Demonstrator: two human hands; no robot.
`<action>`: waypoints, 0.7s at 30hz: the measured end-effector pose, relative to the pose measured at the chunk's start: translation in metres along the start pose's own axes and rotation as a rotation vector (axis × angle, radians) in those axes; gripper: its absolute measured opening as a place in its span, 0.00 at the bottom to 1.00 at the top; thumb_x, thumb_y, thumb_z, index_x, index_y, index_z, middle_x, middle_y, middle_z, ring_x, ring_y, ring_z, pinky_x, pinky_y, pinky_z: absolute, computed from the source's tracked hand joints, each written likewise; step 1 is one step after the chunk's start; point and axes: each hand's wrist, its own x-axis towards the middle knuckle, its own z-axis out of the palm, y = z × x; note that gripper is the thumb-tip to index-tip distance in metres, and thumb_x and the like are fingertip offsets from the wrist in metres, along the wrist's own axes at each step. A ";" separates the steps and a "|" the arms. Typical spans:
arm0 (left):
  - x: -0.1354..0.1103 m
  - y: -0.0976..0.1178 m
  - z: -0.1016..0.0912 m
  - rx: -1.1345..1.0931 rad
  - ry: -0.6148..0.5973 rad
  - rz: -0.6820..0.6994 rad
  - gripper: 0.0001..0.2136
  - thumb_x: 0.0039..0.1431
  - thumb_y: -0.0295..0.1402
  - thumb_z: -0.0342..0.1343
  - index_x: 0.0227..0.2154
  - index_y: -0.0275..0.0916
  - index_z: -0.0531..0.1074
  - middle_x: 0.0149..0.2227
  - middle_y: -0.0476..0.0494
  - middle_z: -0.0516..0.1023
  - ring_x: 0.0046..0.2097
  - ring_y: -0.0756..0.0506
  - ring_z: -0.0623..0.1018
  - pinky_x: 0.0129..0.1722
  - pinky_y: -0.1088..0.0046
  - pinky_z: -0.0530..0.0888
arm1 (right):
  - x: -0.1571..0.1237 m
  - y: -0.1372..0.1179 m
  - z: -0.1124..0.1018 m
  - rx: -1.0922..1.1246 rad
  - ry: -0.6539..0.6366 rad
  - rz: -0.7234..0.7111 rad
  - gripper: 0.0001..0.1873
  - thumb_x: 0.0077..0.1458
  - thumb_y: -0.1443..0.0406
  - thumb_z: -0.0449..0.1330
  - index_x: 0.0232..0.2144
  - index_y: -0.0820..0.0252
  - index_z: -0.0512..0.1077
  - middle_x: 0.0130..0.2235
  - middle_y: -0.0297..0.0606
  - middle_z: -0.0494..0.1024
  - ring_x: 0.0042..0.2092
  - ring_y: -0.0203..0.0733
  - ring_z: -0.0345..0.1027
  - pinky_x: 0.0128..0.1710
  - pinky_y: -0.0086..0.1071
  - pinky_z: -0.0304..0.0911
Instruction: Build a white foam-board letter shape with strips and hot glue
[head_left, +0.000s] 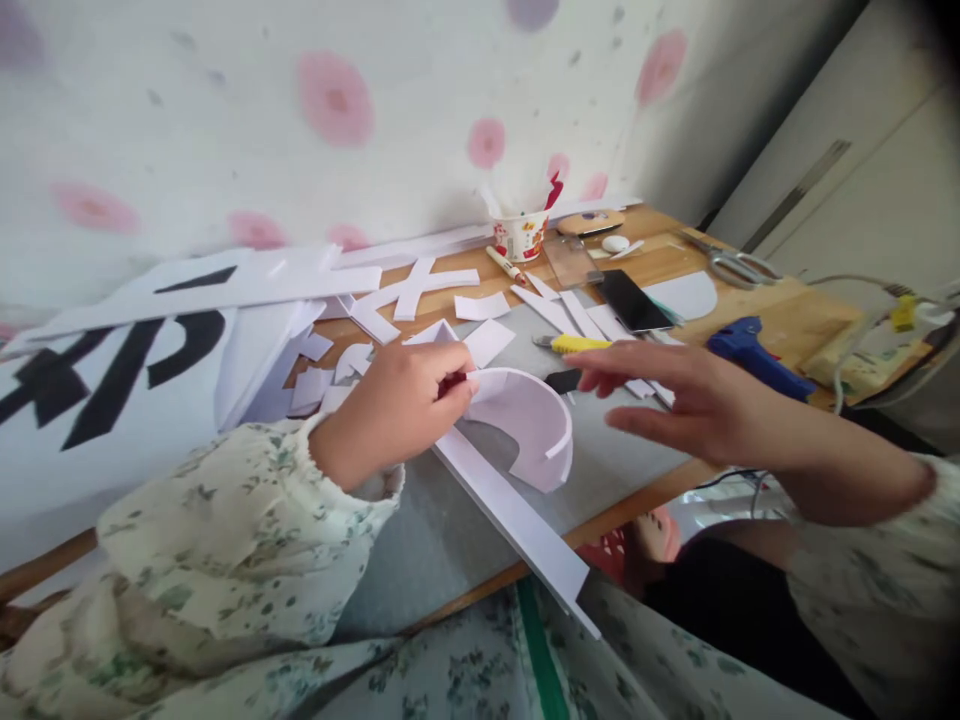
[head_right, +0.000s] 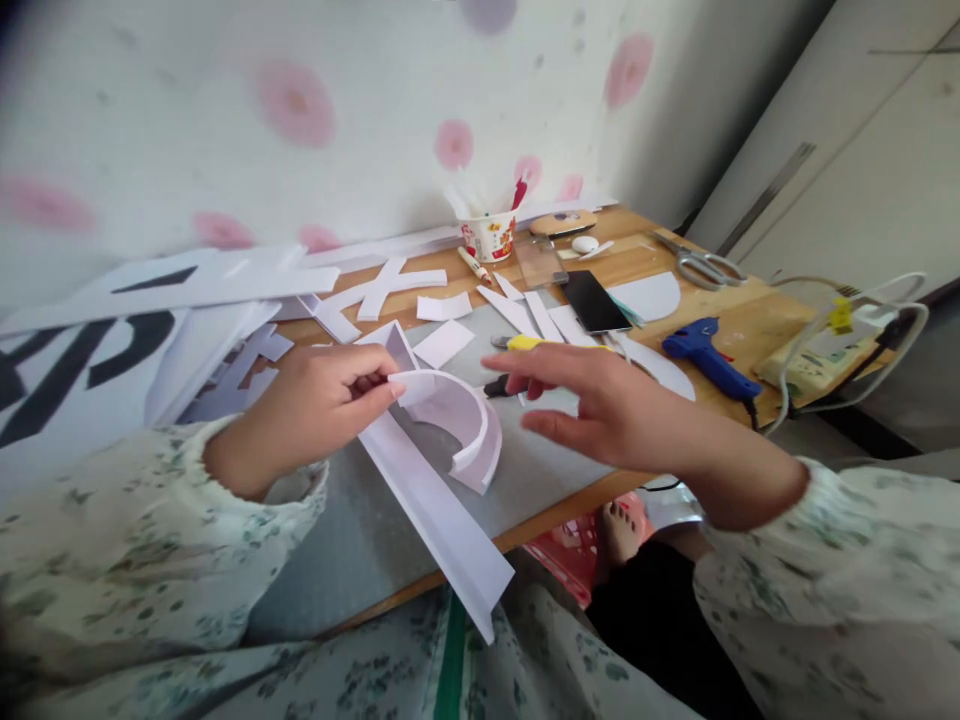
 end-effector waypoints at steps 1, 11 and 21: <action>0.000 0.000 0.001 0.009 -0.006 0.022 0.06 0.57 0.28 0.53 0.25 0.38 0.70 0.22 0.54 0.71 0.26 0.52 0.69 0.28 0.75 0.61 | 0.000 -0.008 0.001 -0.007 -0.044 -0.044 0.24 0.60 0.63 0.58 0.59 0.52 0.66 0.45 0.40 0.77 0.43 0.42 0.72 0.41 0.34 0.68; -0.004 -0.003 0.022 0.256 -0.088 0.108 0.09 0.62 0.31 0.49 0.30 0.37 0.72 0.31 0.46 0.72 0.34 0.45 0.72 0.32 0.69 0.64 | 0.014 -0.020 0.022 -0.228 -0.115 -0.250 0.11 0.62 0.72 0.54 0.35 0.61 0.77 0.39 0.42 0.76 0.38 0.39 0.68 0.36 0.31 0.63; 0.003 -0.014 0.025 0.161 -0.104 0.098 0.06 0.59 0.31 0.55 0.31 0.38 0.76 0.33 0.44 0.71 0.39 0.43 0.72 0.38 0.66 0.67 | 0.021 -0.031 0.026 -0.360 -0.164 -0.182 0.09 0.60 0.64 0.57 0.38 0.60 0.77 0.40 0.43 0.75 0.38 0.43 0.67 0.37 0.36 0.64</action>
